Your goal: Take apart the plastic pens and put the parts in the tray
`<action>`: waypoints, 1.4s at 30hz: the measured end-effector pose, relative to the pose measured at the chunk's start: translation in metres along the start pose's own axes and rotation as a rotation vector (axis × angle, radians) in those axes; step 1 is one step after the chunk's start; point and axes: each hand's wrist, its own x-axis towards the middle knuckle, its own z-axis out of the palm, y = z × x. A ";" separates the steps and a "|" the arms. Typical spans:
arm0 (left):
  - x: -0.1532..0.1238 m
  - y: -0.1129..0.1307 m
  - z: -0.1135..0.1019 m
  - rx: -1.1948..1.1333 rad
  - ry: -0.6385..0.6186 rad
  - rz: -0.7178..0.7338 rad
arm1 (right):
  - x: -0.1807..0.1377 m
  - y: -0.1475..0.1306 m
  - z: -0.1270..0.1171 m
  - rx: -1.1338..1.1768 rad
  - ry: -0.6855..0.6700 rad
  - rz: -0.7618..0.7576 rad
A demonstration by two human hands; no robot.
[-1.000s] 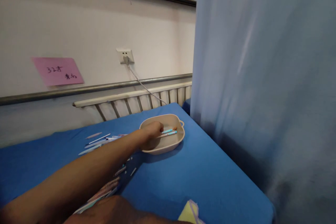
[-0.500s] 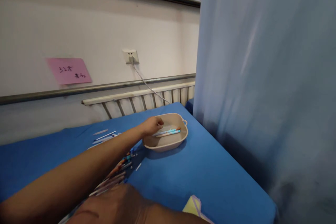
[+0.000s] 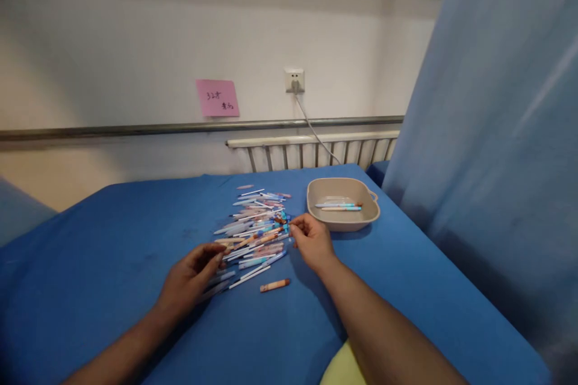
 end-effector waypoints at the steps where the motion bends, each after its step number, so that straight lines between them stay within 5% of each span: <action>1: -0.009 -0.005 -0.004 -0.009 -0.003 -0.016 | -0.002 0.002 0.001 -0.018 -0.039 0.005; 7: -0.015 -0.009 -0.016 0.049 -0.023 0.101 | -0.020 0.002 0.012 -0.190 -0.302 -0.013; 14: -0.010 -0.013 -0.022 0.208 -0.290 0.201 | -0.028 -0.013 0.011 -0.373 -0.513 -0.087; 21: -0.012 -0.004 -0.037 0.363 -0.443 0.152 | -0.034 -0.014 0.016 -0.608 -0.728 -0.208; 33: -0.020 0.002 -0.036 0.459 -0.506 0.141 | -0.040 -0.022 0.029 -0.860 -0.771 -0.165; 42: -0.025 0.000 -0.035 0.544 -0.488 0.143 | -0.039 -0.024 0.024 -0.835 -0.770 -0.138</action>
